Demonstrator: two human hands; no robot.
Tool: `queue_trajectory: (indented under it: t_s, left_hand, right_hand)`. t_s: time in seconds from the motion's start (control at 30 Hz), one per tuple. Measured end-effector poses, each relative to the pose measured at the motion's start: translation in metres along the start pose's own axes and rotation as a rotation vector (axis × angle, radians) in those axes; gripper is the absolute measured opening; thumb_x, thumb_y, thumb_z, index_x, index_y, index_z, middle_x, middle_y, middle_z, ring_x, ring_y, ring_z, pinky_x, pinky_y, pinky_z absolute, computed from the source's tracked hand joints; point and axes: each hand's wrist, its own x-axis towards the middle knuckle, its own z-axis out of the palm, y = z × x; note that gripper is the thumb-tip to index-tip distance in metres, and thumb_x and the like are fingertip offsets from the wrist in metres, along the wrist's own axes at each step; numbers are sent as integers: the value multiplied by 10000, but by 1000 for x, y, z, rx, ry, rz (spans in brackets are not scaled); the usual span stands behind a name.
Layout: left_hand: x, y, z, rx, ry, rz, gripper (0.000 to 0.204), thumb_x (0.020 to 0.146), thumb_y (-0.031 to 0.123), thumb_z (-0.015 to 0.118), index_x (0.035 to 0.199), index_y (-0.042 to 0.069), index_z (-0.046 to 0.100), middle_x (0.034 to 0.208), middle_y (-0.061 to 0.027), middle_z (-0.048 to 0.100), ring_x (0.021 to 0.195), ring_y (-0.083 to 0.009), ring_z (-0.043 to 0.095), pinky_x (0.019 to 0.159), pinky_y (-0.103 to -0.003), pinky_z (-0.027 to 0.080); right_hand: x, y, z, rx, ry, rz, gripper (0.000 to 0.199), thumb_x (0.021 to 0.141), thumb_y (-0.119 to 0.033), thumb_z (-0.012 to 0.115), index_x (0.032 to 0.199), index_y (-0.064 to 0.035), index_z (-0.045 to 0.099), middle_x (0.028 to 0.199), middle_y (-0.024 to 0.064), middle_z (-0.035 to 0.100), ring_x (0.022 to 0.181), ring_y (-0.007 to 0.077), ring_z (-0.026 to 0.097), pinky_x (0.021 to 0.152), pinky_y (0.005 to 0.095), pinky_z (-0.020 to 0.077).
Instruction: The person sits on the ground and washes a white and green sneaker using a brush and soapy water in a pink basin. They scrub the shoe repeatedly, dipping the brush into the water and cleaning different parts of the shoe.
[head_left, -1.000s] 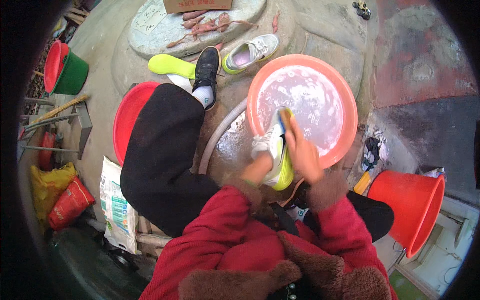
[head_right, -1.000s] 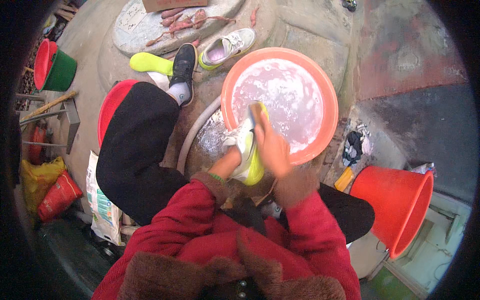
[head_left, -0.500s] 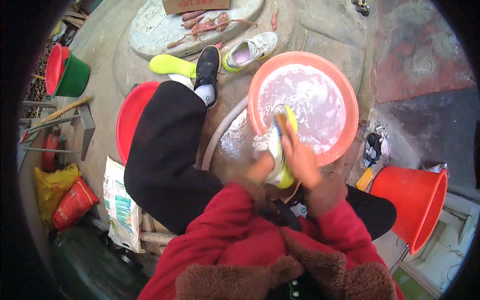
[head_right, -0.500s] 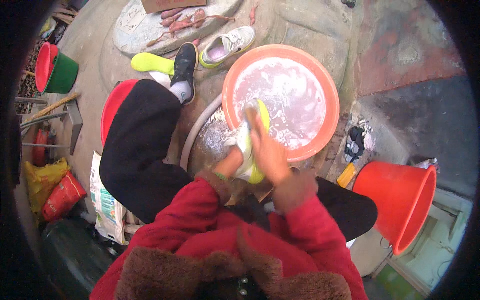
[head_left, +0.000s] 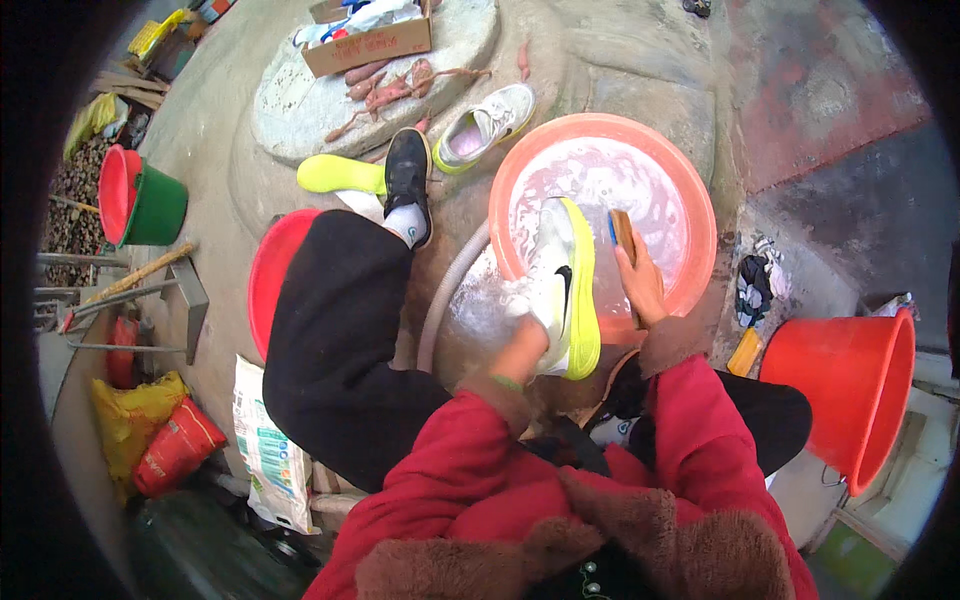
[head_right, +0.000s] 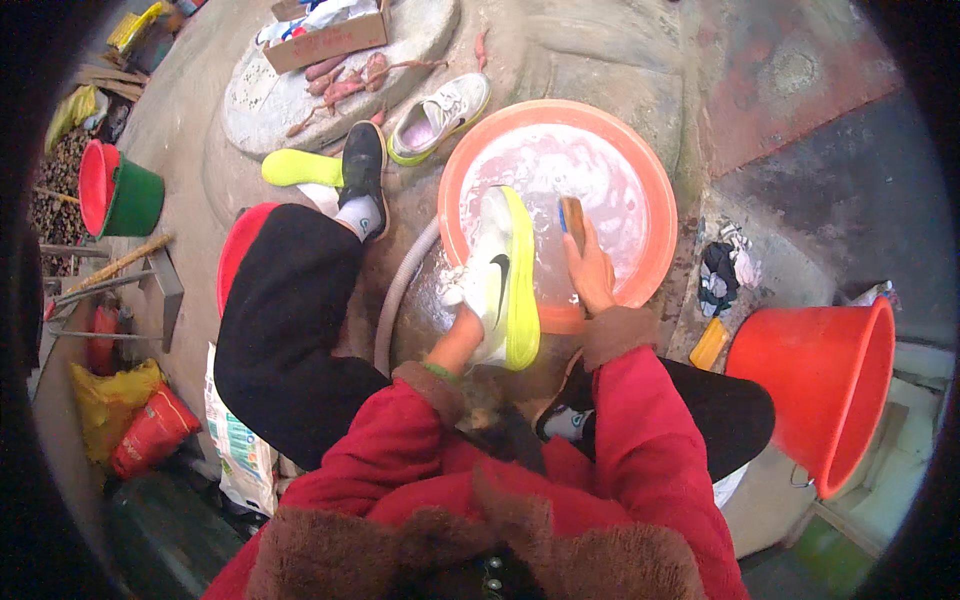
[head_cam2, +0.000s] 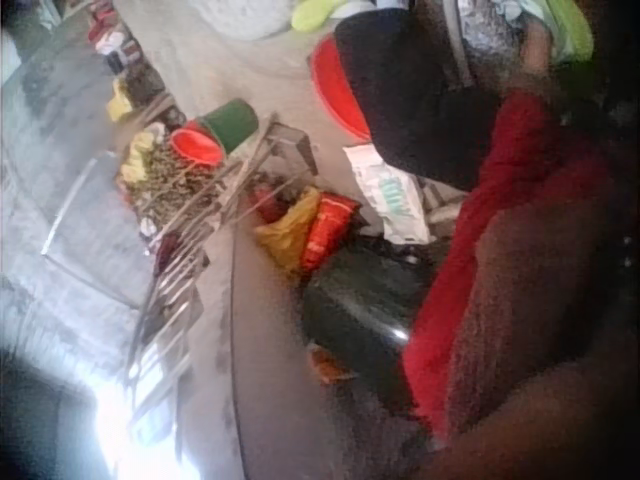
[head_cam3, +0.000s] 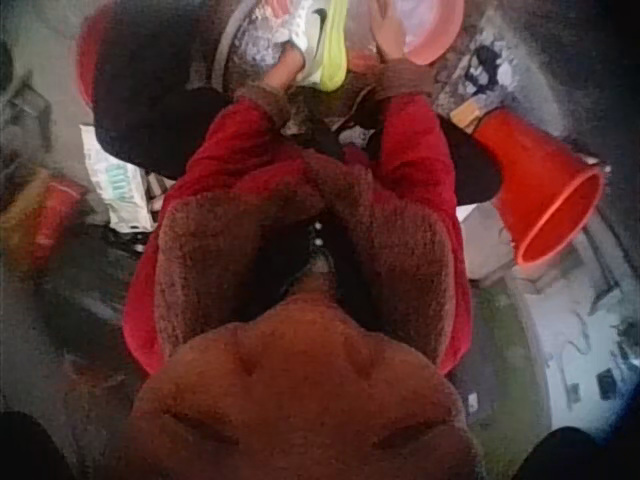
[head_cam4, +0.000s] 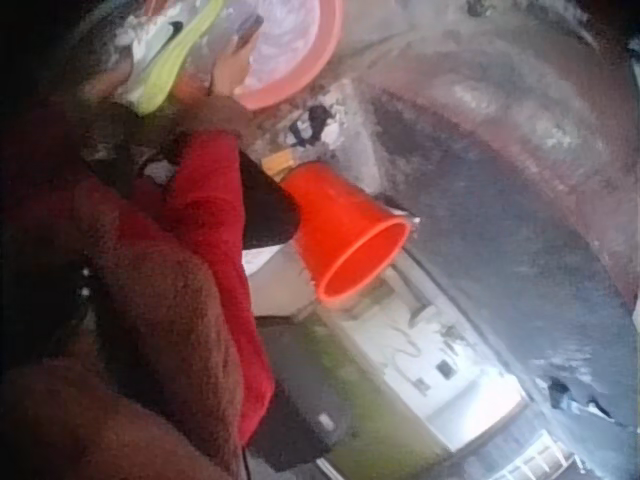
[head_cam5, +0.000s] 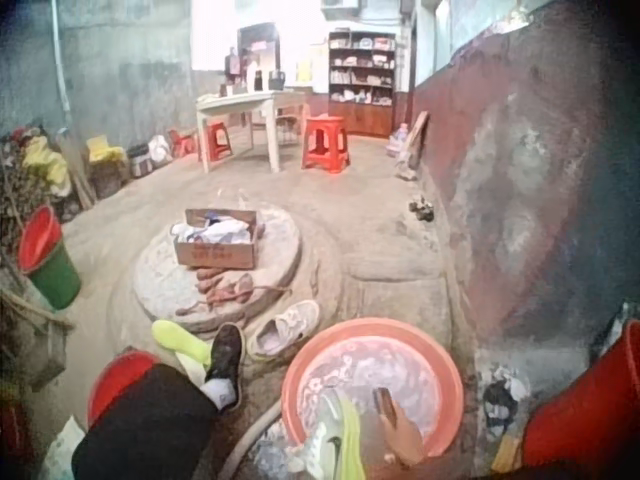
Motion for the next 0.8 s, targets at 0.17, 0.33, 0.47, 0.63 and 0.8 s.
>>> queue_trajectory:
  t_s: [0.17, 0.33, 0.47, 0.63, 0.8]
  left_hand:
    - [1, 6, -19, 36, 13, 14, 345, 963, 38, 484, 1265, -60, 618, 1198, -123, 678, 1153, -213, 610, 977, -360, 483]
    - [-8, 16, -33, 91, 28, 65, 346, 963, 38, 484, 1267, -61, 616, 1200, -125, 677, 1155, -213, 609, 978, -361, 483]
    - [-22, 38, -41, 162, 52, 180, 346, 963, 39, 485, 1268, -62, 615, 1201, -126, 676, 1158, -214, 609, 978, -361, 483]
    - [-49, 96, -52, 298, -26, 393, 347, 964, 40, 486, 1269, -64, 613, 1203, -128, 675, 1160, -214, 608, 979, -362, 482]
    - [-64, 193, -74, 421, -486, -7, 452, 971, 100, 512, 1400, -41, 484, 1390, -266, 566, 1348, -338, 513, 1109, -384, 382]
  right_hand:
    - [-26, -14, -9, -275, -193, -10, 681, 996, -493, 540, 1511, -63, 422, 1339, 303, 580, 1241, 433, 565, 1020, 493, 449]
    - [-81, -64, 5, 1110, -546, 78, 603, 1043, -417, 535, 1486, -23, 428, 1363, 116, 577, 1244, 210, 550, 1051, 376, 439]
    - [-126, -101, -32, 1301, -565, 153, 607, 1047, -351, 562, 1535, -55, 357, 1395, 55, 547, 1227, 156, 552, 1044, 332, 443]
    - [-127, -116, -50, 1529, -464, 279, 537, 1026, -284, 619, 1472, -41, 445, 1333, 61, 602, 1174, 141, 596, 970, 303, 495]
    - [-101, -111, -75, 1643, -356, 137, 548, 1017, -215, 630, 1500, -53, 427, 1304, 82, 628, 1137, 158, 632, 963, 333, 523]
